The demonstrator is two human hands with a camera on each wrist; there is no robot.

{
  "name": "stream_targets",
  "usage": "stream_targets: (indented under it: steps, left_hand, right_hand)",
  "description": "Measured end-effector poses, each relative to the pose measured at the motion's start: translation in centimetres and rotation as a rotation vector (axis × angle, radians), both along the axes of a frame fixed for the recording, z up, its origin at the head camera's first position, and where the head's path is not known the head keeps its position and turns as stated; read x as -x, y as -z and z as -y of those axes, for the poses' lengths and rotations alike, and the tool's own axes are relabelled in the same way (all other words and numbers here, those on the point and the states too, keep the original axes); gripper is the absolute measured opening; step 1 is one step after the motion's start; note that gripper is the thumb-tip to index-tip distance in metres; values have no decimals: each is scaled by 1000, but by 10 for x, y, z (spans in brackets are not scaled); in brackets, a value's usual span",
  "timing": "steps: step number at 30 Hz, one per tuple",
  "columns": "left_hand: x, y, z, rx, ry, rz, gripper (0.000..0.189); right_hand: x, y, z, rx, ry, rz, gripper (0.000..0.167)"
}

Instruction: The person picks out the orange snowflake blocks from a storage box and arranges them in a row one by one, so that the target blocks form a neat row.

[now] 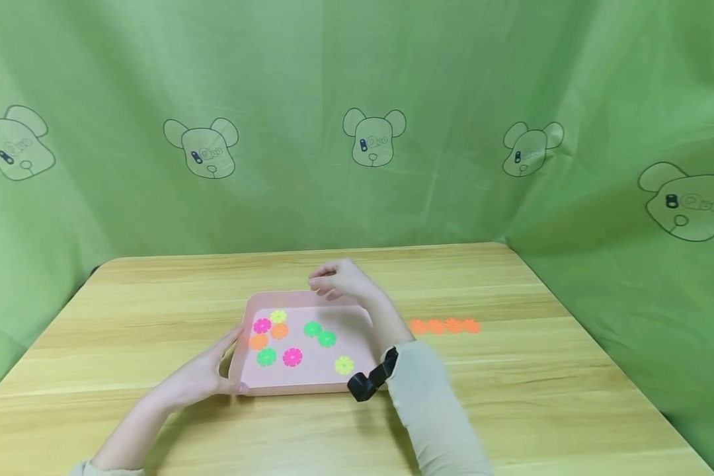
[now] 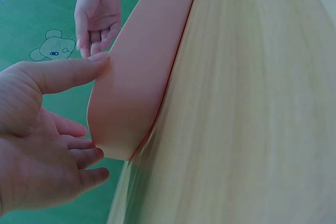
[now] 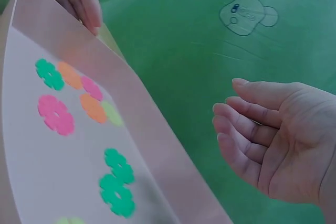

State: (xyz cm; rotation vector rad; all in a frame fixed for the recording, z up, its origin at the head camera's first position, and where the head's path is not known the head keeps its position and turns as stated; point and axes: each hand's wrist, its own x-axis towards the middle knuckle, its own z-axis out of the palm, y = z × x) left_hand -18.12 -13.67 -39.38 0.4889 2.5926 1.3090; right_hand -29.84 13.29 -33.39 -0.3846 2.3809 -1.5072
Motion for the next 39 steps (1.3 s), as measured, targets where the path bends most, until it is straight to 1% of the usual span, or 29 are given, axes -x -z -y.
stream_targets:
  steps: [7,10,13,17,20,24,27,31,39]
  left_hand:
    - [1,1,0,-7,5,-6,109]
    - [1,0,1,-6,5,-8,109]
    - [1,0,1,-11,3,0,109]
    - [1,0,1,-20,6,7,109]
    - [1,0,1,-27,18,-1,108]
    - [1,-2,2,-28,25,-3,107]
    - [1,-1,1,-19,19,3,107]
    - [1,-1,1,-12,18,1,107]
    - [1,-1,2,-11,27,-10,107]
  right_hand:
    - [8,17,20,-4,-27,43,31]
    - [10,25,26,-14,-42,51,30]
    - [12,34,32,-53,-65,38,28]
    - [15,45,40,-66,-96,50,29]
    - [16,51,46,-43,-112,92,29]
    - [15,55,52,-79,-136,102,28]
    - [14,56,55,-145,-156,68,26]
    - [14,57,57,-193,-171,50,22]
    - [13,60,57,-205,-209,55,22]
